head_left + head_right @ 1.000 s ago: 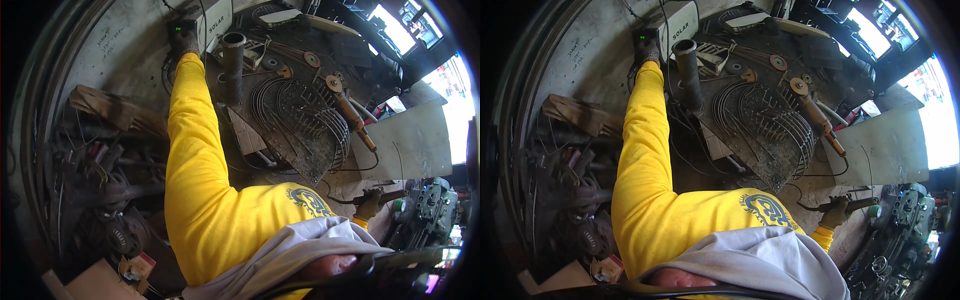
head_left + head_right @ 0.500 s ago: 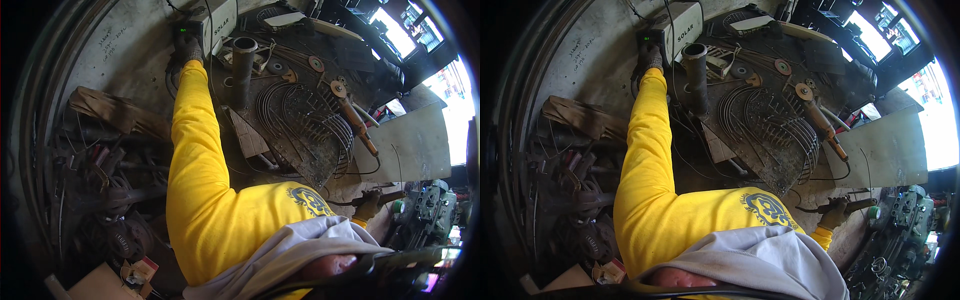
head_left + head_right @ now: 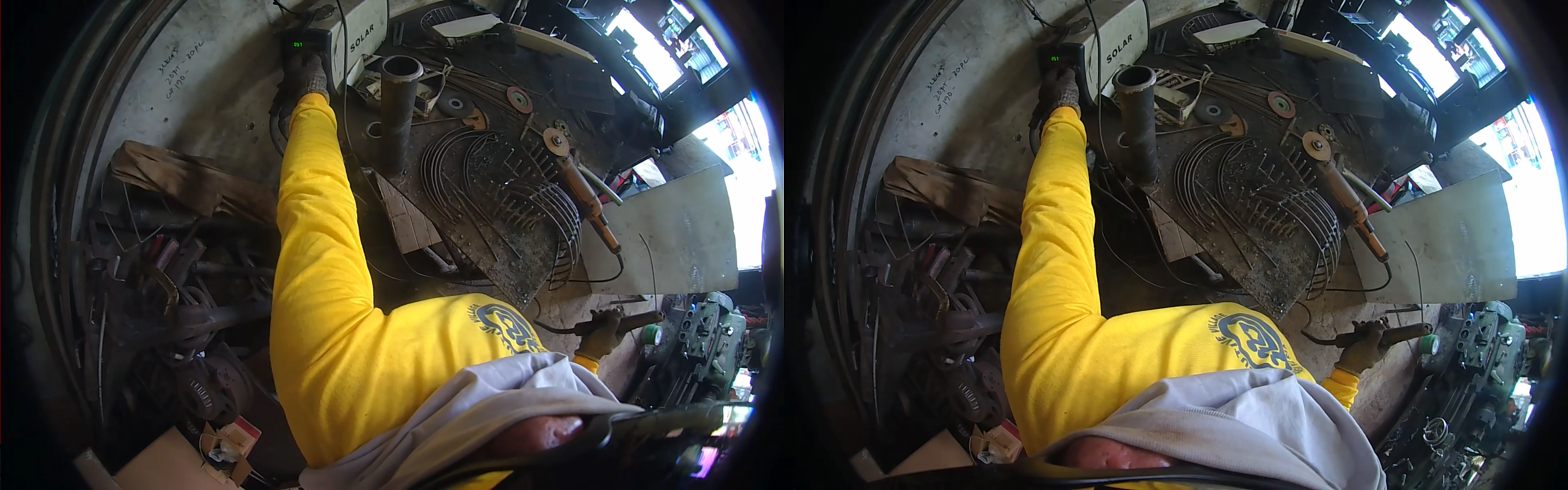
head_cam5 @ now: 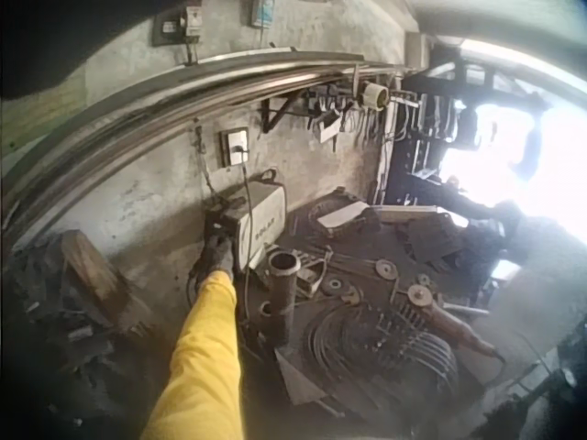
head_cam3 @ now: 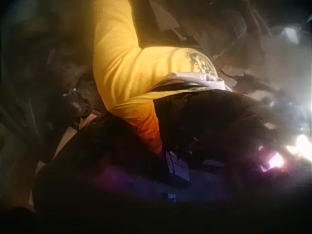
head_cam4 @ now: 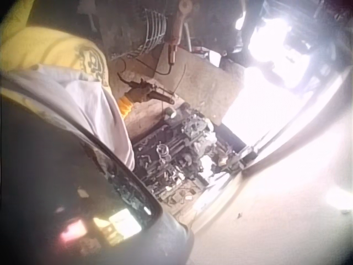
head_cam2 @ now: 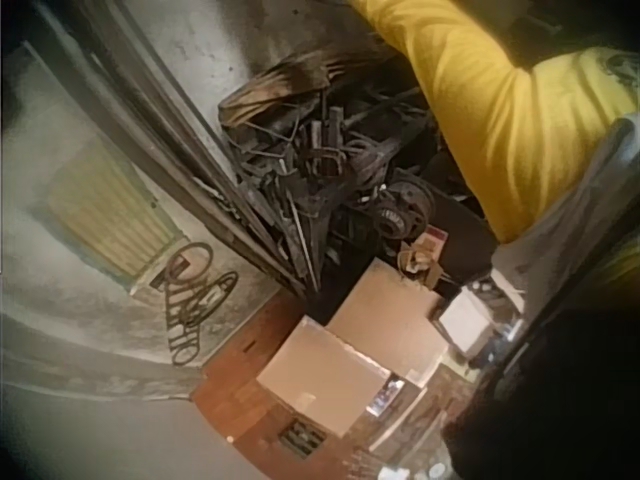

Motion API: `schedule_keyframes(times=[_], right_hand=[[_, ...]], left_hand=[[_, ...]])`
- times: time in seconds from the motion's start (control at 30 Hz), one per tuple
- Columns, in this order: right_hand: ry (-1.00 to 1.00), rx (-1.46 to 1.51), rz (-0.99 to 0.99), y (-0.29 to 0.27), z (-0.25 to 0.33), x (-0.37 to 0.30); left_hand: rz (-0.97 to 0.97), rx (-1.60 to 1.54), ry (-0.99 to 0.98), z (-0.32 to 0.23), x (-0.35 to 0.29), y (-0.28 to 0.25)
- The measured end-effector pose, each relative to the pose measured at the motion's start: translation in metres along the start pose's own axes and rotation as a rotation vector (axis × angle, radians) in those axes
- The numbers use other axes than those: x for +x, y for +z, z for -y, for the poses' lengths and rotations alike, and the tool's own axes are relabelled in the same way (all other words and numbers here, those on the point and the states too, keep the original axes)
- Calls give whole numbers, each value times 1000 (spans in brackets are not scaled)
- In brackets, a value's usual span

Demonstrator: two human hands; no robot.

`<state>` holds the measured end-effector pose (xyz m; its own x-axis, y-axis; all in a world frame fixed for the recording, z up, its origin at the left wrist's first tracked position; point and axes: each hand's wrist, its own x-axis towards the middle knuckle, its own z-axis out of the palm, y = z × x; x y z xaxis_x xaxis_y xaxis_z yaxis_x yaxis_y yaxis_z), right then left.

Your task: The person welds a wire grid structure to a metal base using a welding torch while holding the pieces together by hand.

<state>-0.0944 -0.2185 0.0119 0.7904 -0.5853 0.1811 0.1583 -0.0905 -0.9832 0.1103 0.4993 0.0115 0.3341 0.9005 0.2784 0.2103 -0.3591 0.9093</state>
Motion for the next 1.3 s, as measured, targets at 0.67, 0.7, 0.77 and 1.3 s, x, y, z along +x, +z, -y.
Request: schedule_keyframes(times=[0.67,0.7,0.77,1.3], right_hand=[[-16,18,35,-1,4,-7],[-20,11,42,-2,4,-6],[-13,-21,-1,-2,3,-7],[57,39,-24,7,8,-14]], left_hand=[[-28,60,49,18,14,2],[-15,34,37,8,5,-1],[1,6,25,4,1,2],[1,145,-32,4,6,-6]])
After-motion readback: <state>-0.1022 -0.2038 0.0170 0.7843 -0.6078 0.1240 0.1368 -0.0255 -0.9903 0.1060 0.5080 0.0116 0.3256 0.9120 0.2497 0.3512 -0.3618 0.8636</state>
